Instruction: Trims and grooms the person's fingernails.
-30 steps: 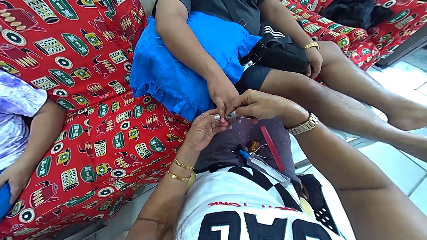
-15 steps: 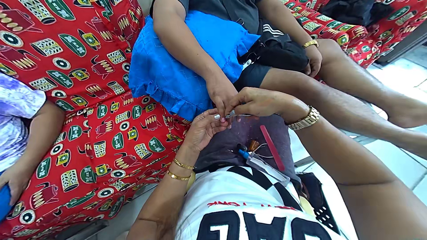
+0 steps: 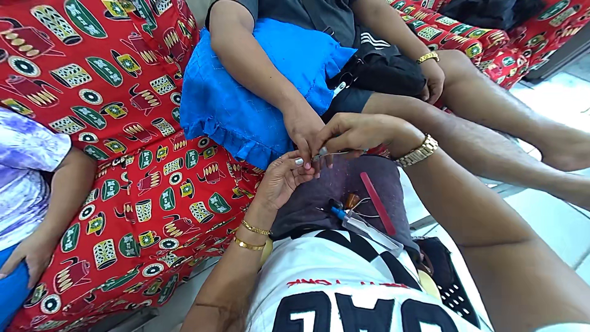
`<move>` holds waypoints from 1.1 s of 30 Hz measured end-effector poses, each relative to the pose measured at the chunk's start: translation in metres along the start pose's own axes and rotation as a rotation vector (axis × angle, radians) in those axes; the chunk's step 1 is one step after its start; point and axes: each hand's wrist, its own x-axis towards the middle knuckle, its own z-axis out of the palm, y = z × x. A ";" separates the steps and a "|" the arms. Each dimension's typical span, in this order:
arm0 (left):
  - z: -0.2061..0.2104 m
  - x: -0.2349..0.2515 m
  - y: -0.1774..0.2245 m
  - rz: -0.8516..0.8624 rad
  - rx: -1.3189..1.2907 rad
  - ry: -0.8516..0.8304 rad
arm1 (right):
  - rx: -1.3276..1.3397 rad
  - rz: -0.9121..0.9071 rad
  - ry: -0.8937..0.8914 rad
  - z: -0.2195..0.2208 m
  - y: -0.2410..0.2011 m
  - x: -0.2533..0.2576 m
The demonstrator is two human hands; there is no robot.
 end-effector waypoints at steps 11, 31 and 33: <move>0.015 0.008 -0.002 0.068 0.094 0.067 | 0.736 -0.571 0.275 0.086 0.049 0.015; 0.008 0.010 -0.005 0.095 0.079 0.042 | 0.572 -0.023 0.414 0.066 0.047 -0.019; 0.008 0.010 -0.005 0.097 0.084 0.044 | 0.554 0.006 0.404 0.063 0.043 -0.018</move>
